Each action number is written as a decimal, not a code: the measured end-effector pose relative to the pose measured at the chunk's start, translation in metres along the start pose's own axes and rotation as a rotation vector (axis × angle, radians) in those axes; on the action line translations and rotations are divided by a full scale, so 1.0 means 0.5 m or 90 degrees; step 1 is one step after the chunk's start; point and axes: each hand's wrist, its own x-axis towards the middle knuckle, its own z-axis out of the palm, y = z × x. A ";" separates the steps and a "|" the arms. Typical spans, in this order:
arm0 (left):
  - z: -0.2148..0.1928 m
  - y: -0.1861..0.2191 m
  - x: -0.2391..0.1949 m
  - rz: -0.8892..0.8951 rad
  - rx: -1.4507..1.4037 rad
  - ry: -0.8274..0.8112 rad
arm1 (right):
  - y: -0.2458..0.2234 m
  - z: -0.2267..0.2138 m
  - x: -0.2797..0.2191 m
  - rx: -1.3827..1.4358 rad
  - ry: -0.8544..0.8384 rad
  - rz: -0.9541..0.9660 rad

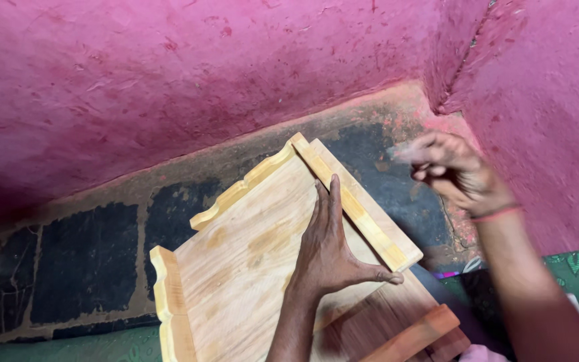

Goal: The person carves a wooden tray using a chisel. They hold the tray steady with one hand while using the chisel to shape the edges and corners.

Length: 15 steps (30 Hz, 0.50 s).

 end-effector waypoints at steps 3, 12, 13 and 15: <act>-0.011 -0.005 -0.002 0.016 0.003 0.004 | 0.068 0.048 0.071 -0.334 0.087 0.097; -0.026 -0.037 0.003 -0.016 -0.117 0.044 | 0.066 0.026 0.138 -0.094 0.016 0.070; -0.027 -0.036 0.002 -0.010 -0.121 0.044 | 0.088 0.035 0.147 -0.337 0.047 0.077; -0.024 -0.036 0.008 0.002 -0.129 0.059 | 0.108 0.037 0.164 -0.641 0.148 0.014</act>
